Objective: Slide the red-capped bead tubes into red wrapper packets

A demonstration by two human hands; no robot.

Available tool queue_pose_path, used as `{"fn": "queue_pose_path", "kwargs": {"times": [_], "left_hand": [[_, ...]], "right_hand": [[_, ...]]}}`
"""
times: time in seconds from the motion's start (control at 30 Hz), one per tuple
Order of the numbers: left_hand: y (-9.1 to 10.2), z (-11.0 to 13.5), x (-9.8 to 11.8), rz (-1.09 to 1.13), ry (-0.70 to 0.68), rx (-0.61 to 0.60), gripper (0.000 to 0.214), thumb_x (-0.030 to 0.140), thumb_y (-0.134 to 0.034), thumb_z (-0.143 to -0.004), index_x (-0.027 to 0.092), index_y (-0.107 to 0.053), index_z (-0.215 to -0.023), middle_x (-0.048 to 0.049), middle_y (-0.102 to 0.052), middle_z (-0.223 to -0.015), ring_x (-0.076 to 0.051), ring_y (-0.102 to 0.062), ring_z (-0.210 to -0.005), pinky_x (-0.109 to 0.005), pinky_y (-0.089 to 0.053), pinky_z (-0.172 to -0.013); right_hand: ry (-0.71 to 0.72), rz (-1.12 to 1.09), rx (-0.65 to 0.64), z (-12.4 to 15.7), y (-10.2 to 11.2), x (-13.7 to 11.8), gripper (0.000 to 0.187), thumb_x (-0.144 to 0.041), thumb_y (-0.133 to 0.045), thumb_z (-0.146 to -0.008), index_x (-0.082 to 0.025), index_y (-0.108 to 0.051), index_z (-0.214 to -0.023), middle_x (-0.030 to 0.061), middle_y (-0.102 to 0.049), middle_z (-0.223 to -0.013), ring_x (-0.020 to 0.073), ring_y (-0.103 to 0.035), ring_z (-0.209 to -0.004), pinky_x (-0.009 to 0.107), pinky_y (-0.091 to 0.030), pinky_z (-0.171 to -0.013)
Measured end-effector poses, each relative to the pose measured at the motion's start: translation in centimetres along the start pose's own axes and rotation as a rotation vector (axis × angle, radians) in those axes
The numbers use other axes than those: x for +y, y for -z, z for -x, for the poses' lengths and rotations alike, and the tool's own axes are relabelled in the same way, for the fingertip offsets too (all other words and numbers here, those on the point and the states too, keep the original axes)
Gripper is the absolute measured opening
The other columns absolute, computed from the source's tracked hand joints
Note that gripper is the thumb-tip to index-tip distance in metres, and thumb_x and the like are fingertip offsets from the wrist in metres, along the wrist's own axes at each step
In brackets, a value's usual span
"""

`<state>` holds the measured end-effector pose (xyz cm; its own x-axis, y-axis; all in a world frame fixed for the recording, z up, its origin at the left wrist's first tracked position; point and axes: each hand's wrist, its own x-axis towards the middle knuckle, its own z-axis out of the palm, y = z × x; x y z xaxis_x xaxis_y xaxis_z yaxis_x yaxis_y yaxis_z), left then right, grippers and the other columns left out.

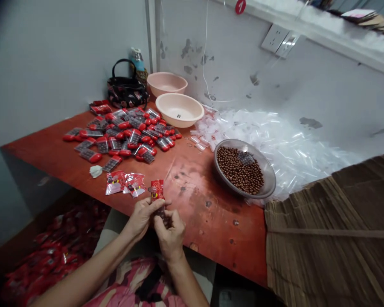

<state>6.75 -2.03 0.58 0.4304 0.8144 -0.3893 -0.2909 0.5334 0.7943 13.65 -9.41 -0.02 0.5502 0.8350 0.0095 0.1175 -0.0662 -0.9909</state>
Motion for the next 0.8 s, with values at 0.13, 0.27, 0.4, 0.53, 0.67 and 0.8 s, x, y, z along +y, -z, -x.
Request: {"fn": "queue_pose_path", "kwargs": {"times": [0.13,0.27,0.4,0.53,0.67,0.8], "left_hand": [[0.0,0.6,-1.3,-0.003,-0.027,0.099,0.027,0.034,-0.064,-0.066,0.009,-0.066,-0.077,-0.0021,-0.059,-0.053,-0.011,-0.051,-0.045,-0.021,-0.038,-0.043],[0.2,0.6,-1.0,0.06,-0.053,0.084,0.025,0.031,-0.064,-0.066,0.011,-0.065,-0.081,-0.0011,-0.061,-0.056,-0.01,-0.05,-0.045,-0.02,-0.037,-0.043],[0.3,0.2,0.0,0.261,-0.025,-0.025,0.024,0.028,-0.062,-0.07,0.011,-0.065,-0.087,-0.0073,-0.067,-0.078,-0.014,-0.059,-0.065,-0.025,-0.045,-0.064],[0.3,0.0,0.2,0.307,0.061,-0.026,0.02,0.023,-0.066,-0.066,0.01,-0.066,-0.082,-0.0091,-0.068,-0.081,-0.016,-0.061,-0.073,-0.027,-0.044,-0.073],[0.1,0.7,-0.5,0.214,0.101,-0.032,0.023,0.022,-0.067,-0.064,0.008,-0.066,-0.083,-0.0086,-0.068,-0.074,-0.014,-0.06,-0.063,-0.023,-0.045,-0.061],[-0.5,1.9,-1.6,0.201,0.065,0.048,0.025,0.027,-0.065,-0.067,0.009,-0.065,-0.085,-0.008,-0.067,-0.074,-0.013,-0.058,-0.057,-0.022,-0.043,-0.053]], "right_hand": [[-0.214,-0.248,-0.043,0.0,-0.7,0.1,0.017,-0.03,-0.059,-0.07,-0.017,-0.049,-0.067,-0.0061,-0.045,-0.048,0.0059,-0.037,-0.037,0.018,-0.031,-0.037],[-0.249,-0.279,-0.083,-0.6,-0.8,0.2,0.019,-0.031,-0.06,-0.069,-0.015,-0.05,-0.07,-0.0051,-0.047,-0.05,0.006,-0.039,-0.039,0.018,-0.032,-0.039],[-0.158,-0.13,-0.068,-0.7,-0.5,0.3,0.017,-0.03,-0.06,-0.071,-0.015,-0.051,-0.073,-0.0021,-0.054,-0.061,0.0084,-0.046,-0.05,0.02,-0.039,-0.048],[-0.05,-0.005,-0.092,0.0,-0.5,0.4,0.013,-0.026,-0.058,-0.073,-0.016,-0.05,-0.071,-0.0019,-0.054,-0.063,0.0099,-0.048,-0.055,0.021,-0.04,-0.054],[-0.07,-0.063,-0.075,0.7,-0.7,0.2,0.012,-0.025,-0.058,-0.073,-0.016,-0.05,-0.07,-0.0033,-0.05,-0.06,0.0088,-0.045,-0.052,0.021,-0.038,-0.052],[-0.213,-0.254,-0.069,1.0,-0.6,0.1,0.015,-0.027,-0.059,-0.071,-0.016,-0.049,-0.068,-0.0061,-0.046,-0.054,0.0062,-0.04,-0.044,0.018,-0.033,-0.043]]}}
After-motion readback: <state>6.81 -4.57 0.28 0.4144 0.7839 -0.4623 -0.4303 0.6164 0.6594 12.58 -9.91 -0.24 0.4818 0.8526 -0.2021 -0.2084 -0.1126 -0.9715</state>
